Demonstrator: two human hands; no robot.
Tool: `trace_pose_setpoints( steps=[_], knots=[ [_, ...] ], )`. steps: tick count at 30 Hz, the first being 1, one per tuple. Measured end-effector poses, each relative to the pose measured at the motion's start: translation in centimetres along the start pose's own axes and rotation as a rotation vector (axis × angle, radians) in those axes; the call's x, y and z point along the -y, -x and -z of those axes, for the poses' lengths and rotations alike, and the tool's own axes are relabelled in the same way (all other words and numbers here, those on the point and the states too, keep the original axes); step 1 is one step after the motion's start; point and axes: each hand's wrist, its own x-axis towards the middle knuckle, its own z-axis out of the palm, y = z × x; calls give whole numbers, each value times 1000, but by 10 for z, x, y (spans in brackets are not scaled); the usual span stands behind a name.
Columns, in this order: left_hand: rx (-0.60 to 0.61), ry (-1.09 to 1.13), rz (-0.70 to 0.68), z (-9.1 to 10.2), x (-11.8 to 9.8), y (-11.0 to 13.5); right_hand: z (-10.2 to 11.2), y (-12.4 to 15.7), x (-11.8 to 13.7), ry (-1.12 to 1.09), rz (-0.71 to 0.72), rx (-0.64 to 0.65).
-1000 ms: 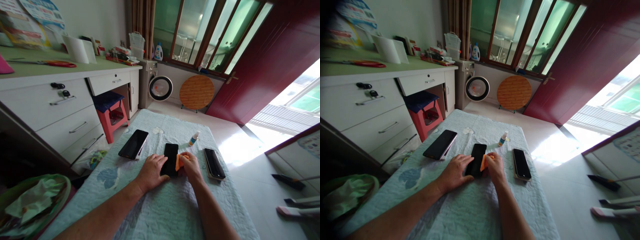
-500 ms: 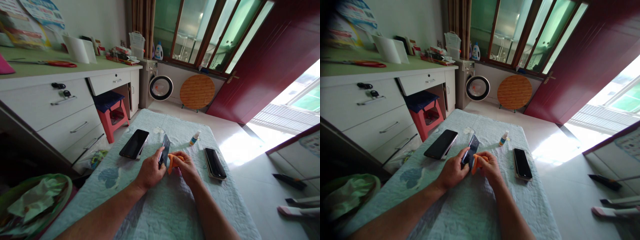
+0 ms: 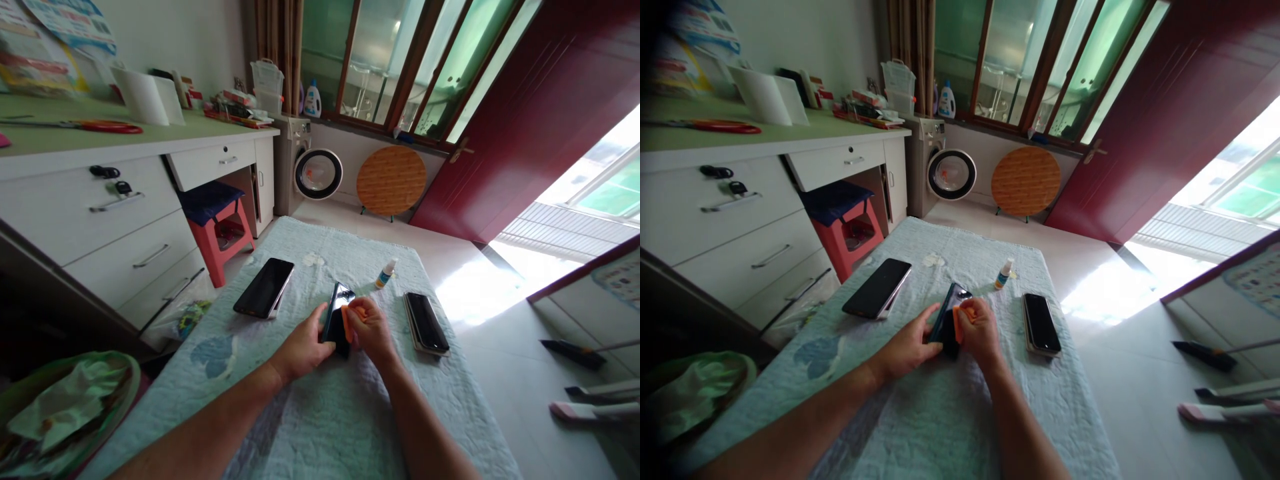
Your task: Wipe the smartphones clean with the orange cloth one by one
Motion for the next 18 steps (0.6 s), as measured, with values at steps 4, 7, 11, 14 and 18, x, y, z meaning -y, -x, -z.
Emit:
trace_pose_setpoints(
  steps=[4, 7, 11, 14, 18],
  knots=[
    [39, -144, 13, 1, 1, 2, 1, 3, 5, 233, 163, 83],
    [3, -248, -23, 2, 0, 4, 1, 5, 7, 286, 209, 147],
    [-59, -353, -36, 5, -1, 5, 2, 5, 7, 314, 248, 218],
    [-62, -429, -47, 9, -2, 5, 2, 6, 9, 321, 248, 269],
    [-29, -527, -59, 13, -8, 8, 2, 7, 12, 312, 249, 326]
  ],
)
